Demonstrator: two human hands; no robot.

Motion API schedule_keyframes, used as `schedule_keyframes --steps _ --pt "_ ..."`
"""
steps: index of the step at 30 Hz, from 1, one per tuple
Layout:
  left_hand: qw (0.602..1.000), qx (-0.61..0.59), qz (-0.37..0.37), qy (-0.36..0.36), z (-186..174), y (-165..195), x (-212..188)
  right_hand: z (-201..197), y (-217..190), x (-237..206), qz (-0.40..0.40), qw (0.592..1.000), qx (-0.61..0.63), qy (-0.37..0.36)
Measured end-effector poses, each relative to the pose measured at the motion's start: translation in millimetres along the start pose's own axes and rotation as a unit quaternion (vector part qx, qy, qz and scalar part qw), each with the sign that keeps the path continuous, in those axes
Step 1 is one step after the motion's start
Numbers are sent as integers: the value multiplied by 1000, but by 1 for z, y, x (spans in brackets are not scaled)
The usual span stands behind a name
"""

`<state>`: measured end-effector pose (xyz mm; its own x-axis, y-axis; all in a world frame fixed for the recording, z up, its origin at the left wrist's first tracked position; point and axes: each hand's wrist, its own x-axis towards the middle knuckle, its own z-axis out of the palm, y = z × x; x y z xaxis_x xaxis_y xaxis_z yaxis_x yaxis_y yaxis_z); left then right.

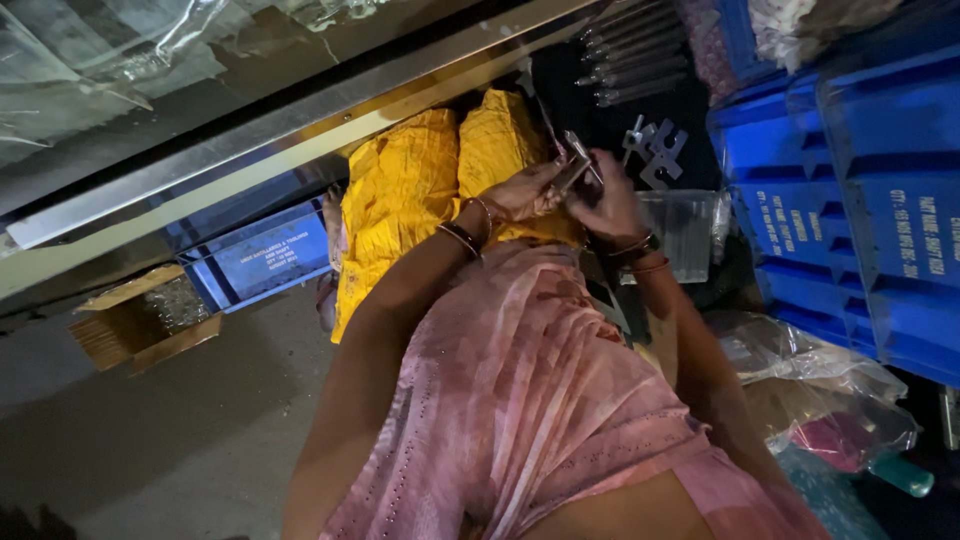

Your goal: The person assembles small metal components by hand, picking up parts from a tray and inserting them into a machine. They wipe the machine surface with a yellow cloth and press buttons on the control panel. The person handles multiple metal pieces and places them into a blue crate.

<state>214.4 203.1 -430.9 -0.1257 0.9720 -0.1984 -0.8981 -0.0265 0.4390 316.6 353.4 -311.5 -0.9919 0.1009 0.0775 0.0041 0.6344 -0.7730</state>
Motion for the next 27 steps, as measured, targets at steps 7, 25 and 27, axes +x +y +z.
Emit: schedule_keyframes --steps 7,25,27 --pt "995 30 -46 83 -2 -4 5 19 -8 1 68 987 -121 79" --pt "996 28 -38 70 -3 -11 8 21 1 -3 7 993 -113 42" --pt "996 52 -24 69 1 -8 6 24 -2 -4 3 991 -131 39"
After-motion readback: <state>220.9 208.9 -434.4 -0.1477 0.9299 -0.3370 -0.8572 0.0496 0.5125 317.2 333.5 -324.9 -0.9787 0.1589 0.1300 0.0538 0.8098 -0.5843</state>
